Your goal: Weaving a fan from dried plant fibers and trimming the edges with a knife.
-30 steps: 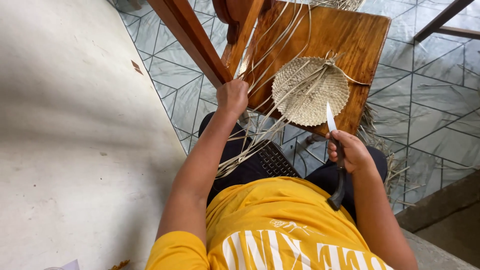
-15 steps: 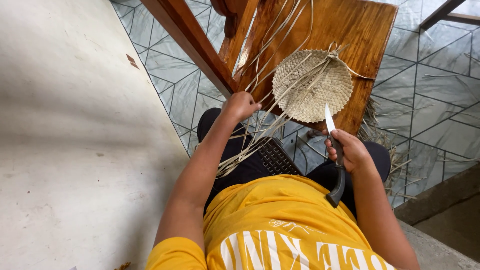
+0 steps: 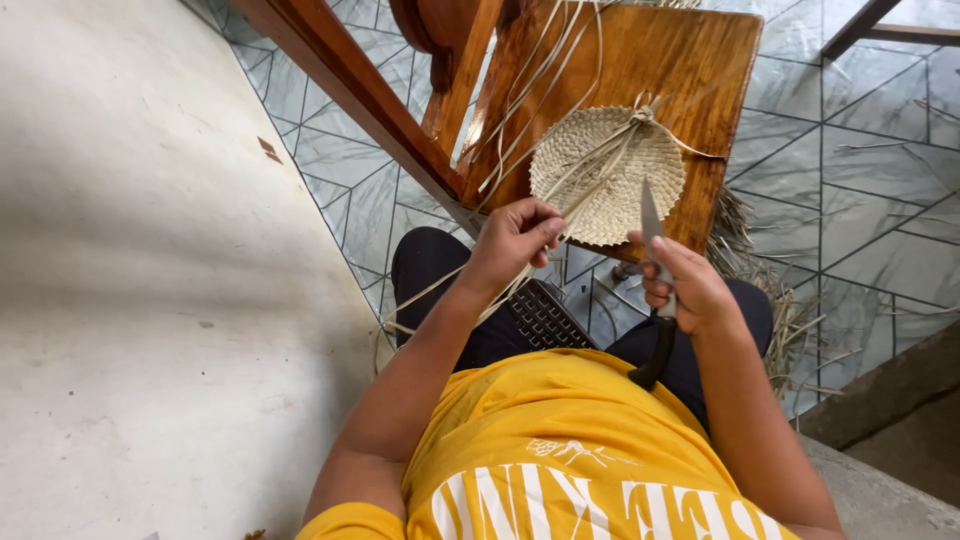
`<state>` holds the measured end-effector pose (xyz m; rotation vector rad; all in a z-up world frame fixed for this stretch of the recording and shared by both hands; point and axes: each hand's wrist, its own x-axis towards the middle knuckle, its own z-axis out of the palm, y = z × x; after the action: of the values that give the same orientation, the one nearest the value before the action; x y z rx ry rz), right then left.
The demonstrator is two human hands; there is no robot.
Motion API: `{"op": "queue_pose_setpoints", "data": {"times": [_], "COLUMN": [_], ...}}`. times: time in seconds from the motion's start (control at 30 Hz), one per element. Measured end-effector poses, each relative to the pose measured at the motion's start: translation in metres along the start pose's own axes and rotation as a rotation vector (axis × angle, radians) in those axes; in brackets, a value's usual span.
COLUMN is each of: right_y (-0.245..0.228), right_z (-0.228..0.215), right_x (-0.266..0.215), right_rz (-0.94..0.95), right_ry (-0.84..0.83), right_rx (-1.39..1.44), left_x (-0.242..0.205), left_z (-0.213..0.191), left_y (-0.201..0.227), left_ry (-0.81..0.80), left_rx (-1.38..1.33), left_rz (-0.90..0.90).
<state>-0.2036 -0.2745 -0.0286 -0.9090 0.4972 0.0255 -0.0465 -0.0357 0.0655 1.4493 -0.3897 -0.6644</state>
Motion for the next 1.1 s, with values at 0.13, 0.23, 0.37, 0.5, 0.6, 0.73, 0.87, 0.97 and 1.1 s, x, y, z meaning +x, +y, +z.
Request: {"op": "queue_pose_setpoints", "data": {"times": [0.13,0.23,0.37,0.5,0.6,0.73,0.87,0.97,1.1], "right_y": [-0.004,-0.005,0.001,-0.002,-0.018,-0.022,-0.026,-0.035,-0.056], "right_z": [0.044,0.068,0.043,-0.017,-0.043,-0.079,-0.098,-0.078,0.019], "right_x": [-0.018,-0.030,-0.014,0.008,0.003,0.005,0.004,-0.002,-0.040], "right_rz": [-0.110,-0.213,-0.234,-0.232,-0.210,-0.219,-0.236,-0.274,-0.354], "right_ry": [-0.001,-0.037,0.077,0.233,0.161,0.262,0.317,0.166,-0.166], "right_rx": [-0.128,-0.062,0.007,-0.082,0.192,0.163,0.231,0.228,0.135], "left_x": [-0.016,-0.036,-0.062,-0.090,-0.128,-0.193,-0.264,-0.255,-0.193], "left_z": [0.024,0.031,0.022,-0.018,-0.032,-0.048,-0.054,-0.048,0.003], "left_y": [0.017,0.044,0.080,0.107,0.144,0.206,0.242,0.241,0.205], "left_ry": [0.007,-0.154,-0.409,-0.525,-0.501,-0.487,0.349,0.728,0.405], "left_rx": [0.250,0.759,0.740,0.331,0.503,0.649,1.238,1.679,1.432], "left_rz": [-0.009,0.088,-0.021,-0.122,-0.108,0.308,0.528,0.679,0.781]}}
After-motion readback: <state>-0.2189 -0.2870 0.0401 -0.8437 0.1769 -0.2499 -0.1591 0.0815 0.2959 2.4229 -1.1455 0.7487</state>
